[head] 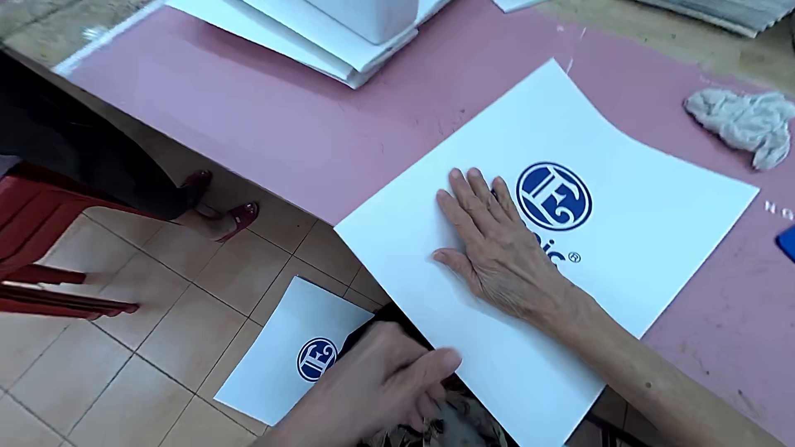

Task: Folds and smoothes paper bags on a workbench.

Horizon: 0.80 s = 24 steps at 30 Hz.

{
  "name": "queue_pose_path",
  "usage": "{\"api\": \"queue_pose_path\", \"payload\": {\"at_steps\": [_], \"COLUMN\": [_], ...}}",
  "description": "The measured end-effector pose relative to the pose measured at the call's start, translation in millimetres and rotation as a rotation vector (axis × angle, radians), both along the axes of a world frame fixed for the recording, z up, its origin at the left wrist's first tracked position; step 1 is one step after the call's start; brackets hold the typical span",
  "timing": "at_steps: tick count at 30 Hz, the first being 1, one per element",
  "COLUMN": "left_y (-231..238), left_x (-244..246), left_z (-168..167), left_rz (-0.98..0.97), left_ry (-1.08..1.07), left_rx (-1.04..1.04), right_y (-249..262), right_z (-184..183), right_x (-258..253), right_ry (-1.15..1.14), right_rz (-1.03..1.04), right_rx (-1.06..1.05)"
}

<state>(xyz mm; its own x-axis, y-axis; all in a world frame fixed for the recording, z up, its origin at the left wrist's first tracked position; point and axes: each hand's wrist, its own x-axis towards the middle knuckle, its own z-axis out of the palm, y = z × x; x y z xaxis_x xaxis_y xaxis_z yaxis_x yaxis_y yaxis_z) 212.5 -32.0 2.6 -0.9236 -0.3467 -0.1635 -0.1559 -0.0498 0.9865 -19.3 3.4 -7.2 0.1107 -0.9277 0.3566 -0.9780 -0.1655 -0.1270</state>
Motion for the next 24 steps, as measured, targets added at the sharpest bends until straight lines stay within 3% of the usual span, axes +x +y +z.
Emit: {"api": "queue_pose_path", "payload": {"at_steps": [3, 6, 10, 13, 17, 24], "left_y": [-17, -38, -50, -54, -53, -52], "left_x": [9, -31, -76, -82, -80, -88], "left_z": [10, 0, -10, -10, -5, -8], "left_rz": [0.362, 0.401, 0.195, 0.126, 0.097, 0.116], "left_ry": [0.126, 0.091, 0.010, -0.038, -0.113, -0.142], "left_rx": [-0.771, -1.162, -1.302, -1.325, -1.353, -1.380], "right_y": [-1, -2, -15, -17, 23, 33], "right_z": [0, 2, 4, 13, 26, 17], "right_x": [2, -3, -25, -35, -17, -11], "right_ry": [-0.009, -0.037, -0.077, -0.077, -0.055, -0.045], "right_rz": [-0.015, 0.022, 0.119, 0.126, -0.088, -0.224], "right_rx": [-0.014, -0.025, -0.016, 0.025, 0.160, -0.022]}}
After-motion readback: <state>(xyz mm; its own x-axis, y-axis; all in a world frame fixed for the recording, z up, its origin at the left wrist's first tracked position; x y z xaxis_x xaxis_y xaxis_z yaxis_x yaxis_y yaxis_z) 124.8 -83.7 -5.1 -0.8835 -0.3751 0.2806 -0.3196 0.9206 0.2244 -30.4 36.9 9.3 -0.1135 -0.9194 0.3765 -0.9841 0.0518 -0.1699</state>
